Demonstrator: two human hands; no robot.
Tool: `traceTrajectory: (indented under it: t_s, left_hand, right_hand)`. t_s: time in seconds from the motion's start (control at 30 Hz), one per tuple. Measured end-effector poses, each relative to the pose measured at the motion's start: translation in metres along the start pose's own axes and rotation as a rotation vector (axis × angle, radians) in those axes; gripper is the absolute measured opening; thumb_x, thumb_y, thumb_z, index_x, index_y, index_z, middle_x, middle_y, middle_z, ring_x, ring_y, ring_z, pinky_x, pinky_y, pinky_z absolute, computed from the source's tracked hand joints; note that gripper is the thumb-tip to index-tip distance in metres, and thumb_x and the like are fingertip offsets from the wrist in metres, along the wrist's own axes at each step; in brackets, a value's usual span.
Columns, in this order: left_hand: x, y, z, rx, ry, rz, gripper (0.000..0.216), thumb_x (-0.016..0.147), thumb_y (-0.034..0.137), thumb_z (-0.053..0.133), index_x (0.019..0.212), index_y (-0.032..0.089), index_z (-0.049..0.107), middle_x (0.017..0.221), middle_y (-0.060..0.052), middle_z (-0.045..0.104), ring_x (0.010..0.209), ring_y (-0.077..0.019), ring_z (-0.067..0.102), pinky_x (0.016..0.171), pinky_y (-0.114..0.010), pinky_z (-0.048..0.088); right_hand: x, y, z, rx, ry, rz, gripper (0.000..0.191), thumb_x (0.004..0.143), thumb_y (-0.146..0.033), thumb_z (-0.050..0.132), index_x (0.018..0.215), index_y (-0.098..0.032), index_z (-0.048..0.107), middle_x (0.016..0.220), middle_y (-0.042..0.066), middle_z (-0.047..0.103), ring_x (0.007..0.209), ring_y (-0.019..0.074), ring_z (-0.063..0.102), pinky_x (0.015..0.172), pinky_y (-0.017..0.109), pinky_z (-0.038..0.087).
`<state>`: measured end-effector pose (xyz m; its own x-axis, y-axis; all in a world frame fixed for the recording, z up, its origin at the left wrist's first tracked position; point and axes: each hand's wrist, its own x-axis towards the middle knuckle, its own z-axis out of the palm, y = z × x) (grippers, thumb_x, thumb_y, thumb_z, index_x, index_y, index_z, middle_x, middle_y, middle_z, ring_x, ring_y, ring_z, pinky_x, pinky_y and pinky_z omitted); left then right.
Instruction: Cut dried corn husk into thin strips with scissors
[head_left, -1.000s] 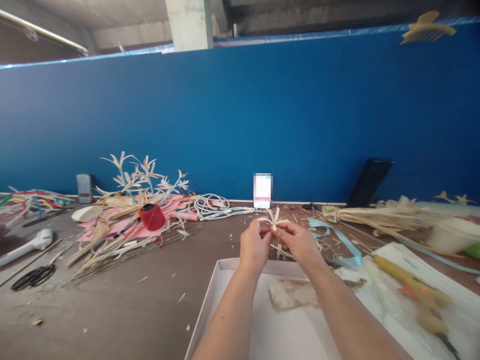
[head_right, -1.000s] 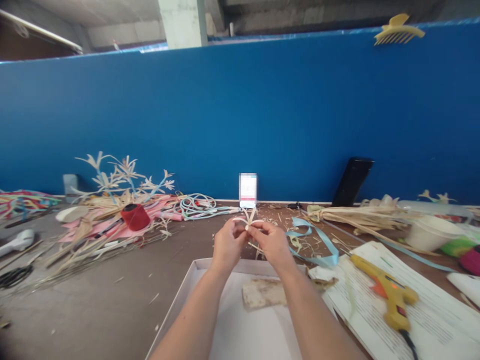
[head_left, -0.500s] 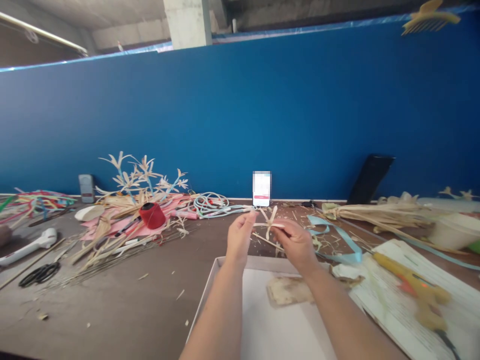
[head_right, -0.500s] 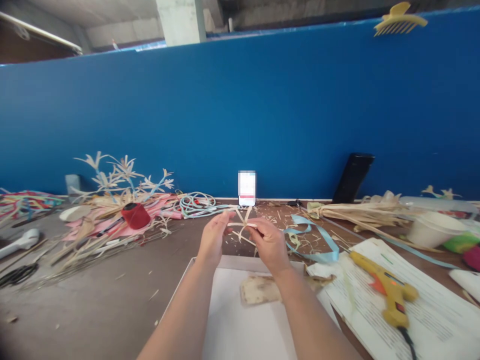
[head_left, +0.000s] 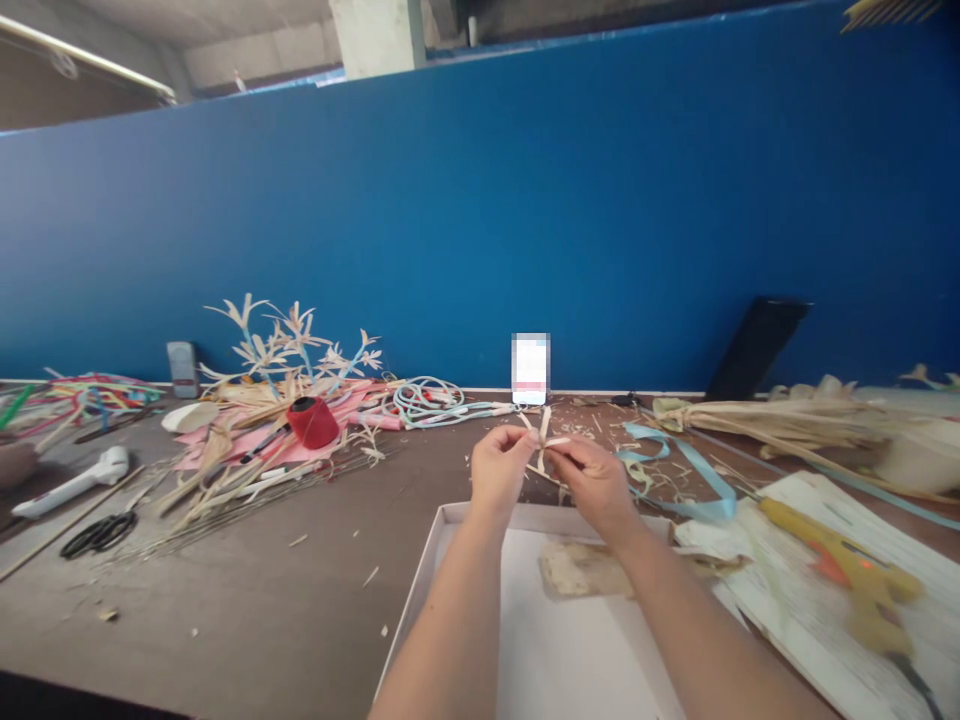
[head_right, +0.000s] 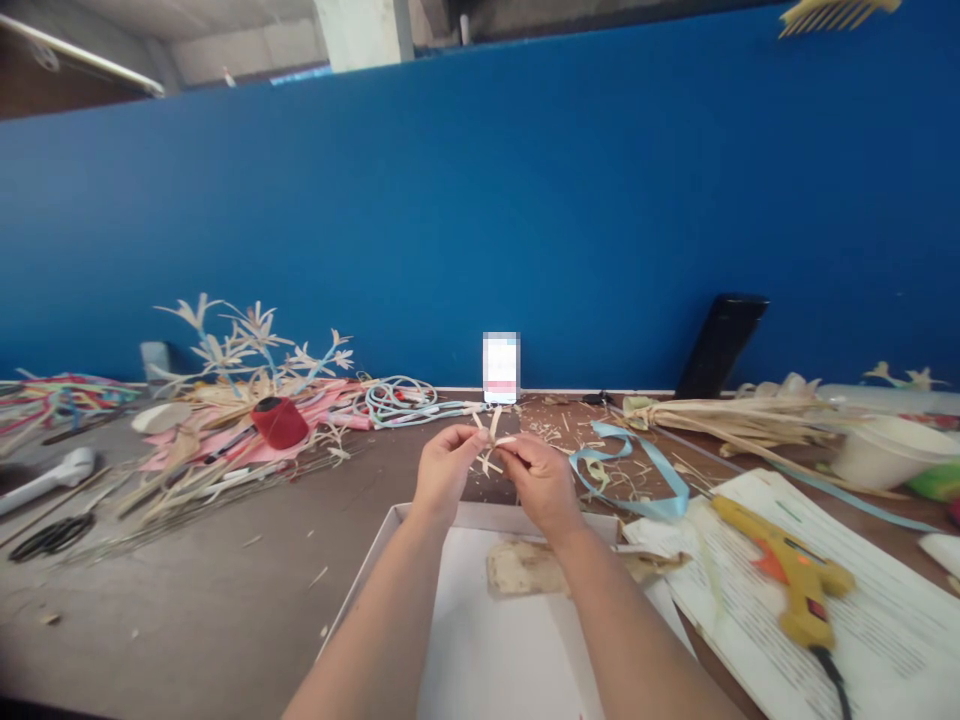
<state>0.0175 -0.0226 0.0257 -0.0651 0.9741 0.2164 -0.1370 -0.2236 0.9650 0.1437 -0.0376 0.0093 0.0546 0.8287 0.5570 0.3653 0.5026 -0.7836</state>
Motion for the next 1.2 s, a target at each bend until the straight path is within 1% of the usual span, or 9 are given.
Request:
traceTrajectory:
  t_s: [0.17, 0.27, 0.43, 0.57, 0.67, 0.87, 0.97, 1.07, 1.2]
  left_hand:
    - [0.000, 0.000, 0.001, -0.004, 0.036, -0.035, 0.022, 0.065, 0.035, 0.062, 0.069, 0.013, 0.063, 0.063, -0.001, 0.060, 0.058, -0.0096, 0.049, 0.058, -0.020, 0.037]
    - [0.000, 0.000, 0.002, -0.014, 0.041, -0.050, 0.022, 0.066, 0.035, 0.062, 0.069, 0.013, 0.062, 0.061, 0.000, 0.058, 0.056, -0.0084, 0.046, 0.055, -0.019, 0.035]
    - [0.000, -0.001, 0.002, -0.016, 0.033, -0.064, 0.024, 0.065, 0.036, 0.062, 0.070, 0.013, 0.062, 0.061, 0.000, 0.057, 0.056, -0.0086, 0.046, 0.056, -0.019, 0.035]
    - [0.000, 0.001, 0.002, -0.021, 0.023, -0.065, 0.023, 0.065, 0.036, 0.062, 0.069, 0.013, 0.061, 0.060, 0.001, 0.056, 0.055, -0.0083, 0.046, 0.055, -0.019, 0.035]
    - [0.000, 0.002, 0.003, -0.027, 0.016, -0.055, 0.021, 0.064, 0.034, 0.063, 0.068, 0.013, 0.059, 0.061, 0.001, 0.055, 0.056, -0.0079, 0.046, 0.055, -0.019, 0.035]
    - [0.000, 0.002, 0.003, -0.043, 0.004, -0.026, 0.019, 0.063, 0.031, 0.063, 0.070, 0.014, 0.055, 0.063, 0.001, 0.055, 0.056, -0.0081, 0.048, 0.054, -0.018, 0.036]
    - [0.000, 0.002, 0.003, 0.006, 0.015, -0.025, 0.019, 0.063, 0.031, 0.063, 0.069, 0.015, 0.055, 0.062, 0.001, 0.055, 0.055, -0.0083, 0.048, 0.054, -0.019, 0.037]
    - [-0.001, 0.004, 0.003, 0.106, 0.053, -0.016, 0.018, 0.064, 0.031, 0.062, 0.068, 0.015, 0.056, 0.060, 0.001, 0.056, 0.055, -0.0090, 0.049, 0.054, -0.019, 0.037]
    - [-0.004, 0.009, 0.005, 0.188, 0.068, 0.006, 0.012, 0.065, 0.027, 0.060, 0.066, 0.016, 0.055, 0.062, 0.001, 0.058, 0.057, -0.0098, 0.052, 0.054, -0.019, 0.038]
  right_hand:
    - [0.000, -0.005, 0.000, -0.022, 0.005, 0.005, 0.017, 0.080, -0.032, 0.052, 0.078, -0.022, 0.065, 0.079, 0.003, 0.062, 0.058, 0.0141, 0.055, 0.054, 0.026, 0.046]
    - [0.000, -0.005, 0.000, -0.037, 0.017, 0.000, 0.017, 0.080, -0.032, 0.052, 0.077, -0.022, 0.065, 0.079, 0.003, 0.062, 0.059, 0.0142, 0.055, 0.055, 0.026, 0.046]
    - [0.000, -0.005, 0.000, -0.050, 0.031, 0.027, 0.017, 0.079, -0.033, 0.052, 0.078, -0.022, 0.066, 0.080, 0.004, 0.062, 0.059, 0.0147, 0.056, 0.055, 0.027, 0.047]
    - [0.001, -0.007, -0.001, -0.059, 0.060, 0.011, 0.016, 0.078, -0.032, 0.054, 0.075, -0.021, 0.066, 0.080, 0.003, 0.062, 0.059, 0.0139, 0.055, 0.055, 0.027, 0.046]
    - [0.001, -0.007, -0.001, -0.050, 0.053, 0.008, 0.016, 0.078, -0.032, 0.054, 0.076, -0.022, 0.066, 0.078, 0.003, 0.062, 0.058, 0.0133, 0.055, 0.055, 0.026, 0.046]
    - [-0.001, -0.003, 0.001, 0.012, 0.024, 0.043, 0.018, 0.077, -0.035, 0.055, 0.079, -0.022, 0.067, 0.086, 0.004, 0.063, 0.060, 0.0144, 0.056, 0.053, 0.027, 0.048]
    - [-0.002, 0.000, 0.002, 0.008, 0.040, 0.042, 0.018, 0.077, -0.036, 0.056, 0.079, -0.023, 0.067, 0.088, 0.005, 0.064, 0.060, 0.0148, 0.057, 0.052, 0.027, 0.049]
    - [-0.002, 0.003, 0.002, 0.004, 0.046, 0.035, 0.017, 0.076, -0.036, 0.056, 0.080, -0.023, 0.067, 0.088, 0.005, 0.064, 0.062, 0.0154, 0.057, 0.052, 0.028, 0.049]
    - [-0.002, 0.005, 0.003, -0.009, 0.038, 0.003, 0.016, 0.077, -0.034, 0.056, 0.082, -0.023, 0.067, 0.090, 0.005, 0.064, 0.064, 0.0158, 0.058, 0.054, 0.028, 0.049]
